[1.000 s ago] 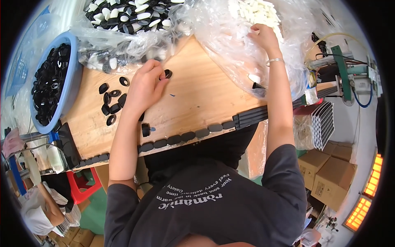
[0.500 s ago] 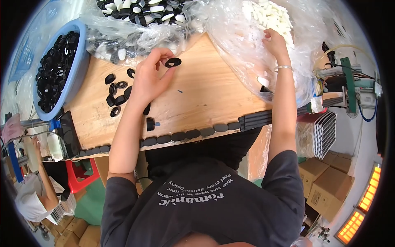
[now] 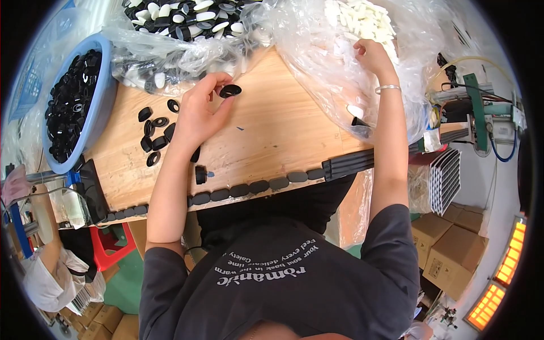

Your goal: Assembling small white cylindrical components into black plastic rings at a workshop table.

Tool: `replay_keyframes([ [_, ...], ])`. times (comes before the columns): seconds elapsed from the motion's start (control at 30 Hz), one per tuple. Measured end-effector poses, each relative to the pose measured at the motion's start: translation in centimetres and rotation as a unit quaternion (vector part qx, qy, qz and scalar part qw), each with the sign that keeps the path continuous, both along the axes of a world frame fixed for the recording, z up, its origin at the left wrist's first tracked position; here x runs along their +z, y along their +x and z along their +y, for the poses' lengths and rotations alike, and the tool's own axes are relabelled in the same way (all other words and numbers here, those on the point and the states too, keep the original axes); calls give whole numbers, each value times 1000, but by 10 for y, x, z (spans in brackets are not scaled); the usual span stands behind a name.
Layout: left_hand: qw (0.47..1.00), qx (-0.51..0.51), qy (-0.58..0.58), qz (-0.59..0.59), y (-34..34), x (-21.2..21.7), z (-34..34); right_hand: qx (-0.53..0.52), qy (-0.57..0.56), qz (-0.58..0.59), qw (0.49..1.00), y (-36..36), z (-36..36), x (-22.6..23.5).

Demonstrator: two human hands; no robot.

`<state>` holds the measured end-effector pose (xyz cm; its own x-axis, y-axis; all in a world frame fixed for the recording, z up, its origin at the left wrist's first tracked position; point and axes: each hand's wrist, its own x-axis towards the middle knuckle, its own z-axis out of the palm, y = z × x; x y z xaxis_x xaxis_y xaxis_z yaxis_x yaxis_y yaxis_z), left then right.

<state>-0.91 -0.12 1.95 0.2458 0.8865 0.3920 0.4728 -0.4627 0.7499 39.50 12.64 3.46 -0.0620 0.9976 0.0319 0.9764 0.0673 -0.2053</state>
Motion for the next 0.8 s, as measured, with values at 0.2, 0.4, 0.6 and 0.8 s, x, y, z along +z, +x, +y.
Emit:
replay_keyframes([
  [0.2, 1000, -2, 6, 6, 0, 1, -1, 36, 26, -58, 997, 11, 13, -14],
  [0.4, 1000, 2, 2, 6, -3, 0, -4, 49, -10, -87, 995, 4, 16, -7],
  [0.6, 998, 1, -4, -65, 8, -3, 7, 5, 102, -13, 995, -7, -10, 25],
  [0.8, 995, 12, -15, -98, -1, -6, 1, 172, -115, 563, 801, -167, -93, 50],
])
